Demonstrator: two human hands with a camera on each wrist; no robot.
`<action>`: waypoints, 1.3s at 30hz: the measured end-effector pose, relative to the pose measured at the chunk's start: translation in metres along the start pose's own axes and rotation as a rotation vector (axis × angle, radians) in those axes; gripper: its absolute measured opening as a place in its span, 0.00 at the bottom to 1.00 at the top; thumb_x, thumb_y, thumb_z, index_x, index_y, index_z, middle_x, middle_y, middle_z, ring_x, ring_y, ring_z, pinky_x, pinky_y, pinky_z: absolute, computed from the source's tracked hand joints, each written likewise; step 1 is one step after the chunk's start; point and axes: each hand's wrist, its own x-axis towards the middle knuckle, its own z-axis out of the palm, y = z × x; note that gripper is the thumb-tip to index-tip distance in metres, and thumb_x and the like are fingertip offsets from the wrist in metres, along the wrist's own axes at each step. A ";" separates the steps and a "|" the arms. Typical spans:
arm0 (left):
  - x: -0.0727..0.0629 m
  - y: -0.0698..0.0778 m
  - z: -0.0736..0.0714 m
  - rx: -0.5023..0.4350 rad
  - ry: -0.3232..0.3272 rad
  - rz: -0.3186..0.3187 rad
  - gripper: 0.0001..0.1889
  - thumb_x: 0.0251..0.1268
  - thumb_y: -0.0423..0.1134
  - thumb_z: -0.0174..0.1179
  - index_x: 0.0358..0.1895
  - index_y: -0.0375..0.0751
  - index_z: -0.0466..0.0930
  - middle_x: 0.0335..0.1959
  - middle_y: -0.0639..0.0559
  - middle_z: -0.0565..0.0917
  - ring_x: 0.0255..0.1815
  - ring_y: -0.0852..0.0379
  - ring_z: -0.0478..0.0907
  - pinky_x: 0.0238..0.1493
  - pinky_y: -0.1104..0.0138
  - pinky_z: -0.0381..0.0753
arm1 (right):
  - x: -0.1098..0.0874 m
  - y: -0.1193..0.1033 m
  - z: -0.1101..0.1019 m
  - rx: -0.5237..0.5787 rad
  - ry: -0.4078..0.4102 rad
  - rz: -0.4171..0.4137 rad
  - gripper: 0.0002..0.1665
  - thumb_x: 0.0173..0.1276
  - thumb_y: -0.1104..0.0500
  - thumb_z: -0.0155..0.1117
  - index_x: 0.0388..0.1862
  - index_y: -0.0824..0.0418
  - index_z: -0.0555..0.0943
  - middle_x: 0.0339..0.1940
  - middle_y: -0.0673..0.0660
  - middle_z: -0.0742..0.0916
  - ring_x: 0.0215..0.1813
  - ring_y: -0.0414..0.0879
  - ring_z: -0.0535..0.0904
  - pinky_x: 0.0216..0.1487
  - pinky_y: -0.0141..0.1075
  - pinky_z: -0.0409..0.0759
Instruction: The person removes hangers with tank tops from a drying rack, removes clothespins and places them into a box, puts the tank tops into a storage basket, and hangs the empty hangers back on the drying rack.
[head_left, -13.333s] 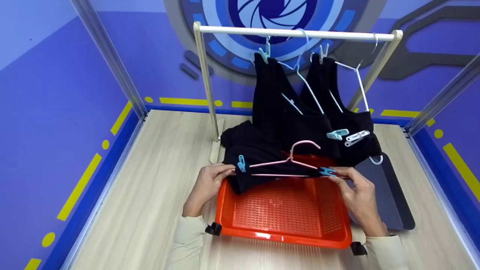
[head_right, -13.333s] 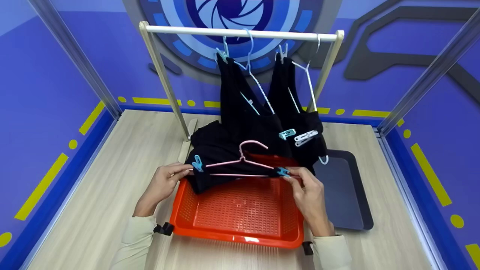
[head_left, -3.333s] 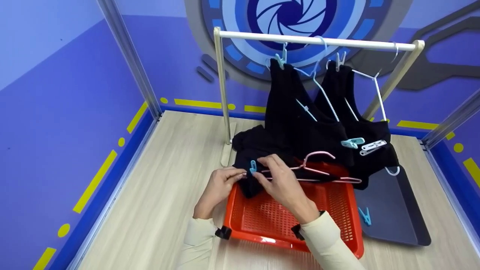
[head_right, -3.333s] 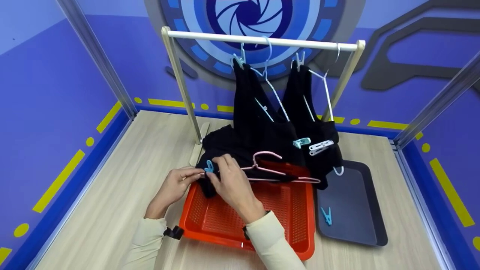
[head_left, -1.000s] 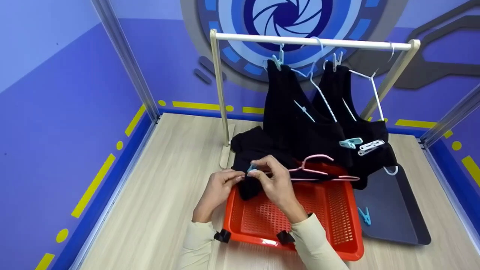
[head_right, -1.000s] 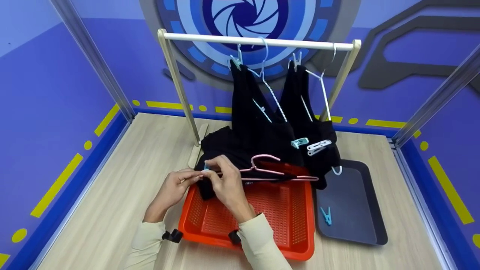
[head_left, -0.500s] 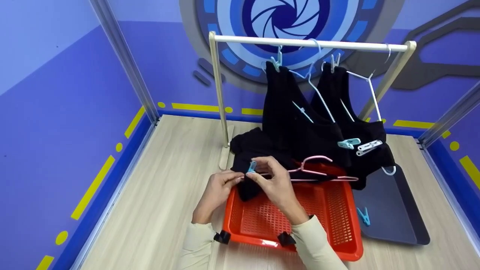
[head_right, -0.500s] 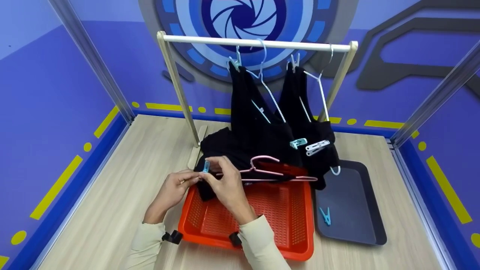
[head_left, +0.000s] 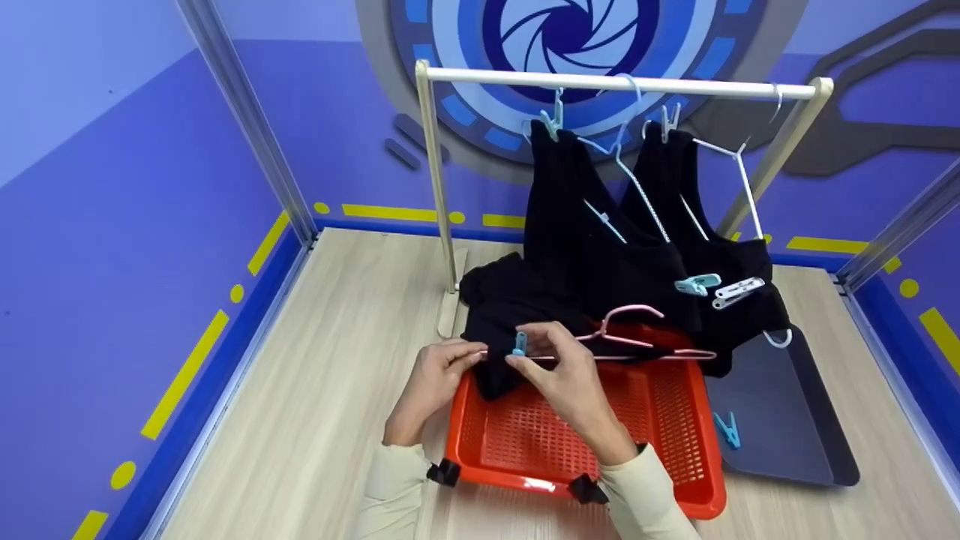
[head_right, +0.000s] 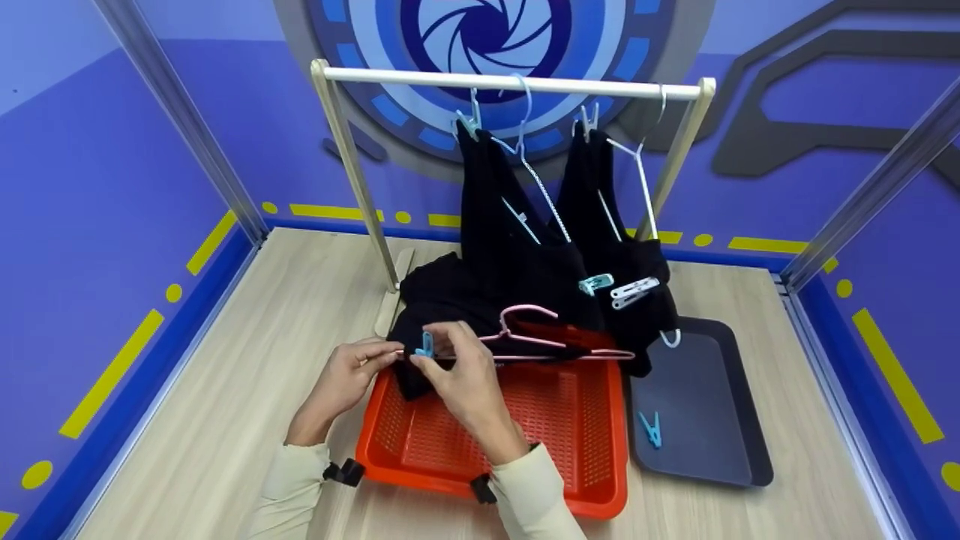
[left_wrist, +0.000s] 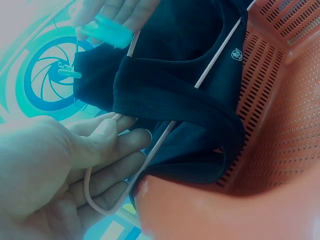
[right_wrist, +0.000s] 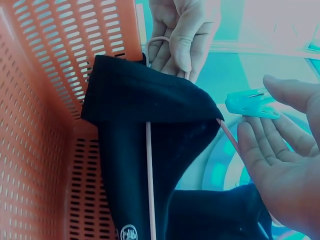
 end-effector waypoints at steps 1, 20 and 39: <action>0.000 0.000 0.000 -0.001 0.001 -0.003 0.09 0.74 0.30 0.65 0.50 0.33 0.92 0.45 0.46 0.91 0.48 0.48 0.88 0.55 0.58 0.85 | -0.001 0.000 -0.001 -0.003 -0.001 0.005 0.22 0.62 0.64 0.83 0.55 0.60 0.86 0.44 0.48 0.88 0.46 0.45 0.86 0.50 0.41 0.86; 0.000 -0.001 0.002 -0.011 0.025 -0.015 0.08 0.74 0.30 0.66 0.48 0.34 0.92 0.44 0.45 0.91 0.47 0.46 0.88 0.54 0.58 0.85 | -0.024 0.006 -0.021 -0.068 0.000 0.065 0.23 0.59 0.71 0.82 0.54 0.66 0.86 0.44 0.49 0.88 0.46 0.47 0.86 0.50 0.38 0.86; 0.000 0.001 0.001 -0.023 0.019 -0.031 0.08 0.74 0.29 0.66 0.49 0.33 0.92 0.46 0.44 0.91 0.49 0.44 0.87 0.56 0.57 0.85 | -0.034 0.013 -0.051 -0.215 0.048 0.099 0.21 0.60 0.68 0.83 0.52 0.64 0.86 0.43 0.51 0.88 0.45 0.48 0.86 0.48 0.39 0.85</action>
